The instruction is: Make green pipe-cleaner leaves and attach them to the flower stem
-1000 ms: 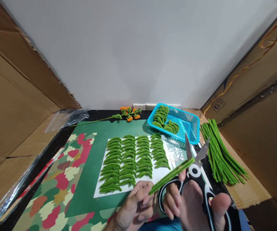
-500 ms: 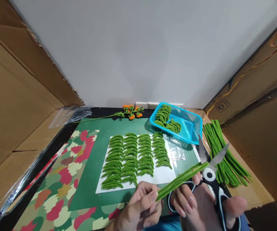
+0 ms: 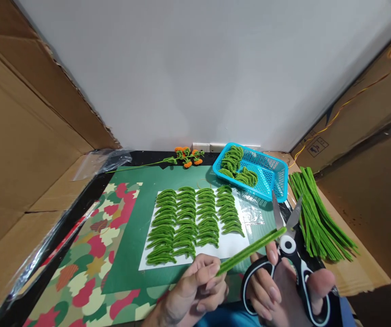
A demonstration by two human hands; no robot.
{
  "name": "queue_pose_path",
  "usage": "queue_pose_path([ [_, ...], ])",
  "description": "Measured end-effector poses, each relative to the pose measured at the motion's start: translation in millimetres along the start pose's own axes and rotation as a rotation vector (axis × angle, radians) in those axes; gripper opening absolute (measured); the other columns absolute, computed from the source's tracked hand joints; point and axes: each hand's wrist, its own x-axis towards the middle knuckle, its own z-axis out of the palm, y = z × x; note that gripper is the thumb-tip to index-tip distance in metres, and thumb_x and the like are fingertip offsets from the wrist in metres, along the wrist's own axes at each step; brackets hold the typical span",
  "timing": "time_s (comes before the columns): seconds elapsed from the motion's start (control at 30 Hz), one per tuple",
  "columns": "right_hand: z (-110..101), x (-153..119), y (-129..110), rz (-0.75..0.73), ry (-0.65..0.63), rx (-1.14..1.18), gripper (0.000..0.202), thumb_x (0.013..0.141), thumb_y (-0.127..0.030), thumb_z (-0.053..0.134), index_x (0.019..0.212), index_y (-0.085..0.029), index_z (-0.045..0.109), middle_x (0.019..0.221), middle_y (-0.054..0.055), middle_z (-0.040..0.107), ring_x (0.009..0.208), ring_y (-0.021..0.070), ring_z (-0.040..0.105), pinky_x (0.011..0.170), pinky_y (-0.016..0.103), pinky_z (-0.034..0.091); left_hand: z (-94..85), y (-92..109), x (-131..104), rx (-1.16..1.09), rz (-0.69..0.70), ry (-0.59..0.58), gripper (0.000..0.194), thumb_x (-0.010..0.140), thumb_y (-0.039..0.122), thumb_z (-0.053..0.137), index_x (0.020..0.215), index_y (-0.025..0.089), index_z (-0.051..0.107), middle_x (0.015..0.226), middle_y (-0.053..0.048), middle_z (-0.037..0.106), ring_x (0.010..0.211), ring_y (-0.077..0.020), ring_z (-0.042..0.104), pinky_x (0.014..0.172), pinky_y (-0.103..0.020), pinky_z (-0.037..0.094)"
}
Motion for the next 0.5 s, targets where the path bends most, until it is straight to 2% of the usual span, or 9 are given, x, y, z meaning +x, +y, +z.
queue_pose_path([
  [0.07, 5.1, 3.2, 0.3, 0.012, 0.007, -0.002, 0.047, 0.079, -0.058, 0.087, 0.103, -0.032, 0.056, 0.065, -0.011, 0.037, 0.048, 0.0065, 0.021, 0.047, 0.016, 0.035, -0.1, 1.9, -1.8, 0.004, 0.011, 0.004, 0.050, 0.096, 0.042, 0.077, 0.074, 0.018, 0.039, 0.059, 0.011, 0.035, 0.041, 0.0007, 0.028, 0.054, -0.023, 0.018],
  [0.2, 9.6, 7.7, 3.8, -0.052, -0.093, 0.047, 0.045, 0.082, -0.058, 0.085, 0.110, -0.033, 0.059, 0.067, -0.010, 0.035, 0.049, 0.0065, 0.022, 0.048, 0.015, 0.032, -0.6, 4.3, -2.9, -0.021, 0.040, 0.029, 0.048, 0.095, 0.039, 0.078, 0.076, 0.019, 0.039, 0.060, 0.011, 0.035, 0.042, -0.0001, 0.024, 0.052, -0.024, 0.014],
  [0.33, 17.6, 5.7, 1.9, -0.007, 0.031, 0.031, 0.045, 0.081, -0.059, 0.086, 0.107, -0.032, 0.060, 0.068, -0.010, 0.031, 0.053, 0.0073, 0.018, 0.052, 0.016, 0.028, -2.4, 1.7, -1.0, -0.014, 0.042, 0.038, 0.050, 0.094, 0.041, 0.078, 0.076, 0.019, 0.038, 0.060, 0.011, 0.035, 0.042, -0.0003, 0.024, 0.052, -0.025, 0.012],
  [0.4, 19.4, 2.8, -0.4, 0.007, 0.047, 0.042, 0.046, 0.080, -0.062, 0.086, 0.106, -0.032, 0.061, 0.068, -0.010, 0.031, 0.054, 0.0073, 0.018, 0.051, 0.017, 0.027, -3.5, -0.4, -0.1, -0.007, 0.035, 0.042, 0.050, 0.095, 0.042, 0.078, 0.076, 0.019, 0.038, 0.060, 0.011, 0.034, 0.042, -0.0004, 0.025, 0.053, -0.026, 0.012],
  [0.5, 10.6, -3.2, -0.6, 0.018, 0.067, 0.017, 0.050, 0.078, -0.070, 0.084, 0.104, -0.033, 0.063, 0.064, -0.010, 0.032, 0.051, 0.0066, 0.019, 0.048, 0.017, 0.028, -3.6, -2.4, 1.1, 0.011, 0.025, 0.044, 0.050, 0.096, 0.041, 0.076, 0.074, 0.018, 0.037, 0.060, 0.011, 0.033, 0.043, -0.0006, 0.026, 0.055, -0.027, 0.013],
])
